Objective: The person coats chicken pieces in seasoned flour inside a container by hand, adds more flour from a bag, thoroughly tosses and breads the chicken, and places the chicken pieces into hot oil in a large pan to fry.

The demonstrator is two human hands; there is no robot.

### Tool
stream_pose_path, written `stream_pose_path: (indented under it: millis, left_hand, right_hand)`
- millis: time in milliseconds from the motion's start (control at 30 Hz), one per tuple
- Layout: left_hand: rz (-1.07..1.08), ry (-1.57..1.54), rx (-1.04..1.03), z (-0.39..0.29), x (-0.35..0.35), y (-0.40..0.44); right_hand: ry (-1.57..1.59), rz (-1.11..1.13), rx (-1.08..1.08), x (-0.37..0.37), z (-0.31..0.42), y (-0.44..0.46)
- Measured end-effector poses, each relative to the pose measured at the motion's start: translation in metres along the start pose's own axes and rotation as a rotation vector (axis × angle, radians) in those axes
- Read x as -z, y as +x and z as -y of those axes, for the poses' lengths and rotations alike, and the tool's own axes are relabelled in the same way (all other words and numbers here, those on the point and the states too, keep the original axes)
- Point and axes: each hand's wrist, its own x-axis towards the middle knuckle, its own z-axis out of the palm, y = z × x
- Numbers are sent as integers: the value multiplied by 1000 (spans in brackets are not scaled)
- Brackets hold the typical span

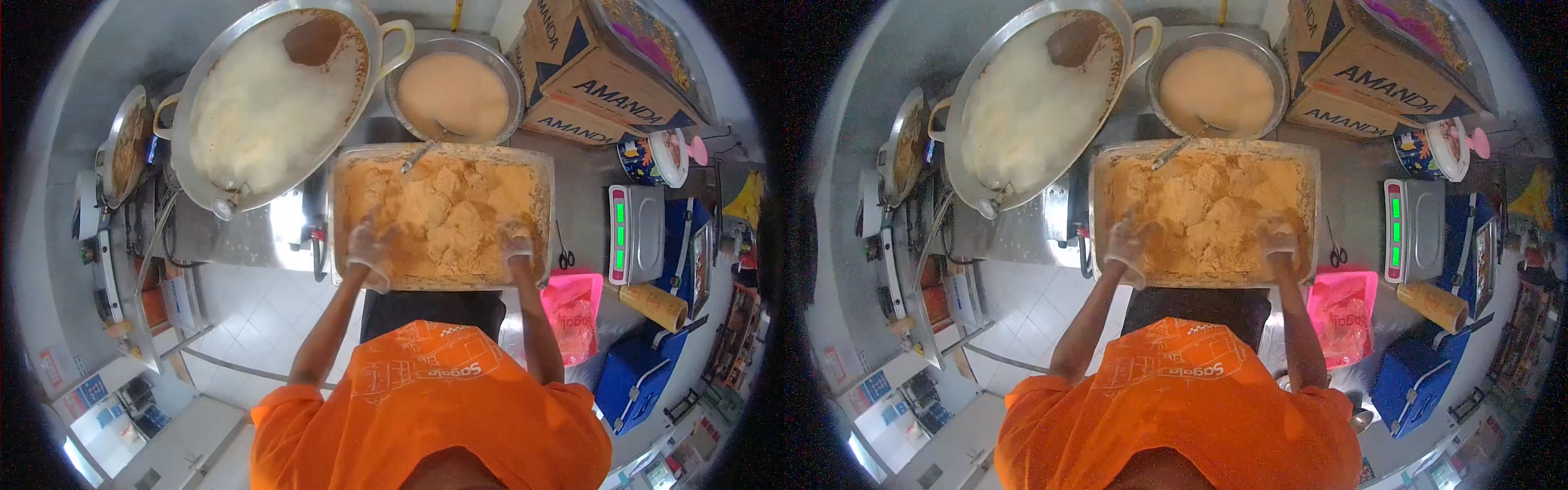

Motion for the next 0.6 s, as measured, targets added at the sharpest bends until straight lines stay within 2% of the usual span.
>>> stream_pose_path:
  millis: [67,100,133,167,200,300,333,400,467,567,600]
  left_hand:
    - [199,336,-66,60,-18,9]
    - [203,-45,-90,55,-21,14]
    - [201,-422,-116,43,-25,23]
    - [213,-599,-164,36,-35,33]
    - [236,-777,-213,30,-45,43]
    - [342,-564,-468,43,-66,94]
    - [390,-409,-555,41,-58,103]
    - [369,-167,-369,29,-48,105]
    - [228,2,166,-29,-16,79]
    - [-364,485,-8,-30,-45,29]
    - [-277,354,2,-31,-36,24]
  right_hand:
    - [-13,191,-89,-22,-66,29]
    - [366,55,201,-57,-110,49]
    - [482,0,378,-62,-104,58]
    - [589,-37,563,-66,-97,66]
    - [436,20,623,-56,-64,74]
    - [405,266,204,-65,-13,104]
    - [376,268,154,-65,-1,108]
    - [316,234,93,-60,17,109]
    - [234,131,190,-52,31,92]
    - [167,-5,376,-37,40,52]
    - [161,-43,432,-29,31,39]
